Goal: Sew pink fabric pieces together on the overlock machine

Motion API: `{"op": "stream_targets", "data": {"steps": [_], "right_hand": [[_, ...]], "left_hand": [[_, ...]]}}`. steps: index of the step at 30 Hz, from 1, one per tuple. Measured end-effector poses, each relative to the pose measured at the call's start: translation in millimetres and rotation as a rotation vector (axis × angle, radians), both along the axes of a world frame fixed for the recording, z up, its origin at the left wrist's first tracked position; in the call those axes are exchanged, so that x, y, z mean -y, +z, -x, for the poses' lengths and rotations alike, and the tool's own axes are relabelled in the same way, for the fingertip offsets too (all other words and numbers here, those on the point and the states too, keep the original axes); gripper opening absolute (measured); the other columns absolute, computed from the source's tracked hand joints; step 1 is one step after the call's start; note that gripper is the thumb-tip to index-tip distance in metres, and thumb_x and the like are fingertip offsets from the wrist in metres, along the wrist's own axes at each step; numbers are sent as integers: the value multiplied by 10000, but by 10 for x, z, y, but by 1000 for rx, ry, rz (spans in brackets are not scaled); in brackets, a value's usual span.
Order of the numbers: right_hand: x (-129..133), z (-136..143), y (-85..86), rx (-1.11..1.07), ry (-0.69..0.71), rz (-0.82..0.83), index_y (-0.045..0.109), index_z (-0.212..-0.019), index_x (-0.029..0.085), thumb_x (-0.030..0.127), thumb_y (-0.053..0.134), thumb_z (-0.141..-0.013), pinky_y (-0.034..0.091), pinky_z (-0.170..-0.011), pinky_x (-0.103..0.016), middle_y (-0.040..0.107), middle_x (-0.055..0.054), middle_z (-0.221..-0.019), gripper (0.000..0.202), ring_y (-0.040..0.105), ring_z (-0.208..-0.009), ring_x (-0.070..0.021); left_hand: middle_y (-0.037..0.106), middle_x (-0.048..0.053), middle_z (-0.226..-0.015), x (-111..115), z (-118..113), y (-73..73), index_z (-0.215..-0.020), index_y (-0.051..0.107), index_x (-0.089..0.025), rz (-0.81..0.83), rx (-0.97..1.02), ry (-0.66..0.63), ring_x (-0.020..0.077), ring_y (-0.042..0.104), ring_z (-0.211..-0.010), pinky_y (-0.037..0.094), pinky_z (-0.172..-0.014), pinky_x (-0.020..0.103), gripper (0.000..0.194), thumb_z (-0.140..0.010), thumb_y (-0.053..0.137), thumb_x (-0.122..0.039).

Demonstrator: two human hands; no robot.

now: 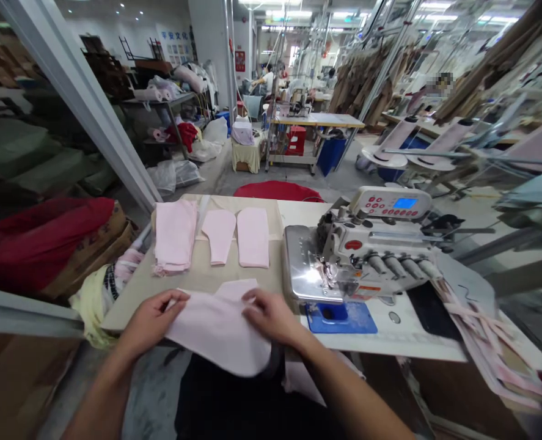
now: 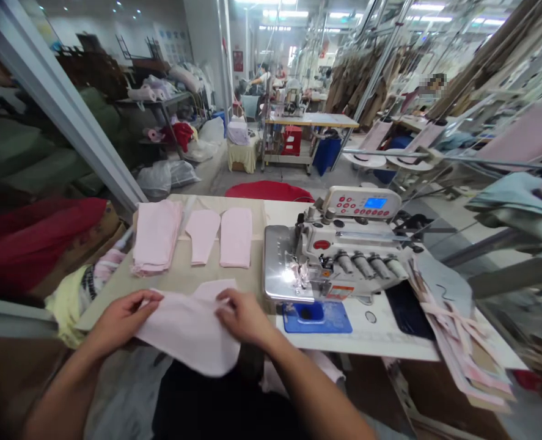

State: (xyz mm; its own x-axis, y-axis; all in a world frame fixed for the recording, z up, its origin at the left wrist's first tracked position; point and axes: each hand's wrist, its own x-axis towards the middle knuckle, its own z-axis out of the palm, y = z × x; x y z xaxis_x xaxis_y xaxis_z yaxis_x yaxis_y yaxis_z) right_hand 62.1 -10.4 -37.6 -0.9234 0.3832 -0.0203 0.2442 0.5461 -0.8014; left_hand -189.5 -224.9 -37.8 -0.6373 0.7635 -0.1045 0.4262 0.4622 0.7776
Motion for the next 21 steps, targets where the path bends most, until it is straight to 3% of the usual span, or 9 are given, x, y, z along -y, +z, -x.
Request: {"op": "stream_targets", "data": {"steps": [2,4,10,15,19,21], "right_hand": [[-28,97,-66,119,-195,-75,577,-1305,211,262,628,-897,424,-663,-251,716,-20,-824,414,643,-732,-181],[-8,145,-151,210,-220,-157,530,-1341,219,270,638,-894,397,-657,-255,720,-19,-821,463,654,-739,-191],[89,184,-301,303,-345,-368,598,-1142,249,276,554,-947,327,-619,-264,739,-26,-912,201,678,-786,-203],[86,213,-318,288,-408,-405,606,-1129,238,293,521,-970,327,-614,-260,738,-37,-941,188,679,-813,-206],[85,220,-330,305,-434,-407,603,-1148,243,300,510,-981,341,-629,-264,736,-44,-968,200,675,-831,-211],[83,227,-332,311,-443,-402,598,-1162,248,299,510,-984,349,-644,-270,738,-46,-984,205,675,-842,-214]], "left_hand": [[770,7,-981,24,63,-176,-984,743,-246,77,-188,74,218,693,-884,537,-764,277,319,-829,613,-492],[775,5,-984,48,102,-291,-966,746,-250,99,-308,82,220,702,-911,539,-829,286,303,-838,582,-471],[758,20,-1031,41,173,-404,-981,718,-241,80,-437,18,215,691,-973,517,-925,309,278,-892,521,-415],[717,77,-1044,-111,87,-395,-1025,711,-209,168,-570,-65,253,647,-1011,494,-944,373,263,-908,508,-328],[634,113,-1225,-409,-240,-265,-1100,718,-247,267,-751,16,327,550,-1128,435,-942,475,278,-867,567,-233],[590,109,-1300,-615,-427,-187,-1120,707,-260,234,-763,-41,327,505,-1190,402,-974,478,274,-869,600,-241]]}}
